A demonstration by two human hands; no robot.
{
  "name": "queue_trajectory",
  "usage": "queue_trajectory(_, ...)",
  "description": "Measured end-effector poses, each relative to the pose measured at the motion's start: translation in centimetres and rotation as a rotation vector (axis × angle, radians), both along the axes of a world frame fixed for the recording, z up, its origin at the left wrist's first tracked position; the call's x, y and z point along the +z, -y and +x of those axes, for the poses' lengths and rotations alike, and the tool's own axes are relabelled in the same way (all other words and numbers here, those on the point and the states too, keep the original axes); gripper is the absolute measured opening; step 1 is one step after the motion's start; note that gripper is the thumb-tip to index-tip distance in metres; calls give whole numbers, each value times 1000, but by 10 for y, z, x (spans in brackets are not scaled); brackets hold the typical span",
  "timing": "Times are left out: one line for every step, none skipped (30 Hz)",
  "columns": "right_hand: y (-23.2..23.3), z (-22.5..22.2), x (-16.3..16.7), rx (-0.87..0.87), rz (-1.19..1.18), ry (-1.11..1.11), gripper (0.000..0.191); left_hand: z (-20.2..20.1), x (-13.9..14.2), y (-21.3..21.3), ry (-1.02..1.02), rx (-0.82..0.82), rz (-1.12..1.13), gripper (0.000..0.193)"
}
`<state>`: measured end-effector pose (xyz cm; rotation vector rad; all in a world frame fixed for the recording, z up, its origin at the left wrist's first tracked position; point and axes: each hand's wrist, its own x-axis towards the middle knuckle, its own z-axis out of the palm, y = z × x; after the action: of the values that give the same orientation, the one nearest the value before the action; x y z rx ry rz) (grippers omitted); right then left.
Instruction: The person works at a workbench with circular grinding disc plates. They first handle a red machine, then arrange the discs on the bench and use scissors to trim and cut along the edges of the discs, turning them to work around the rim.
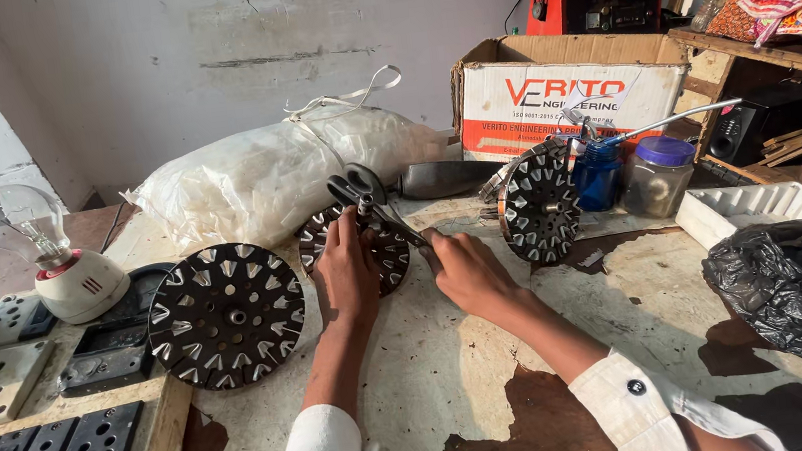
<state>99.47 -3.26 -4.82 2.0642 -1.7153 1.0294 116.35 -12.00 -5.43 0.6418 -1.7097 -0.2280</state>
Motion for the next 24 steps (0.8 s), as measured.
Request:
queue_trajectory(0,-1,0,-33,16,23,7,1,0,0,-7,-9,15,37)
queue_trajectory(0,-3,0,-69,32,46,7,1,0,-1,-14,-23,30,38)
queue_trajectory(0,-4,-1,-105,51,72,10,1,1,1,-26,-19,9,37)
queue_trajectory(1,-3,-2,-133,84,88,8,1,1,2,-37,-15,-7,37)
queue_trajectory(0,-4,-3,-165,124,99,7,0,0,1,-52,-14,-17,36)
queue_trajectory(0,-5,-4,-198,166,106,6,-1,-1,1,-36,-22,-10,36)
queue_trajectory(0,-5,-5,-178,153,54,8,-2,-2,3,-24,-27,-5,36)
queue_trajectory(2,-5,-6,-156,140,0,13,-3,-2,4,-13,-30,0,36)
queue_trajectory(2,-6,-6,-134,126,-53,18,-4,-2,4,-8,-26,20,35)
queue_trajectory(2,-7,-7,-123,111,-45,19,-6,-2,4,-1,-22,41,33)
queue_trajectory(2,-6,-8,-112,96,-33,20,-6,-2,5,9,-15,60,31)
queue_trajectory(2,-6,-9,-100,81,-18,20,-5,-3,5,-8,-26,48,32)
queue_trajectory(3,-5,-9,-95,87,-19,24,-5,-3,5,-27,-38,38,33)
queue_trajectory(3,-4,-8,-89,95,-23,29,-4,-3,5,-48,-48,29,34)
queue_trajectory(3,-4,-6,-82,106,-29,33,-3,-3,3,-53,-54,64,32)
queue_trajectory(2,-3,-6,-97,110,-21,27,-2,-4,1,-59,-58,98,30)
queue_trajectory(2,-1,-5,-112,104,-8,22,0,-2,3,-61,-64,121,28)
queue_trajectory(3,-1,-2,-133,93,9,16,2,0,4,-42,-75,171,30)
queue_trajectory(3,-1,-1,-129,49,56,10,3,0,3,-23,-92,225,31)
queue_trajectory(2,0,-1,-125,7,102,6,3,0,3,-4,-108,283,33)
queue_trajectory(2,1,0,-117,-33,143,7,1,0,3,-16,-93,207,34)
queue_trajectory(2,1,0,-116,-51,139,8,-2,1,4,-30,-76,133,34)
queue_trajectory(3,2,-1,-113,-68,138,10,-3,1,4,-40,-57,59,34)
queue_trajectory(3,3,-2,-109,-83,138,11,-4,1,4,-44,-49,39,34)
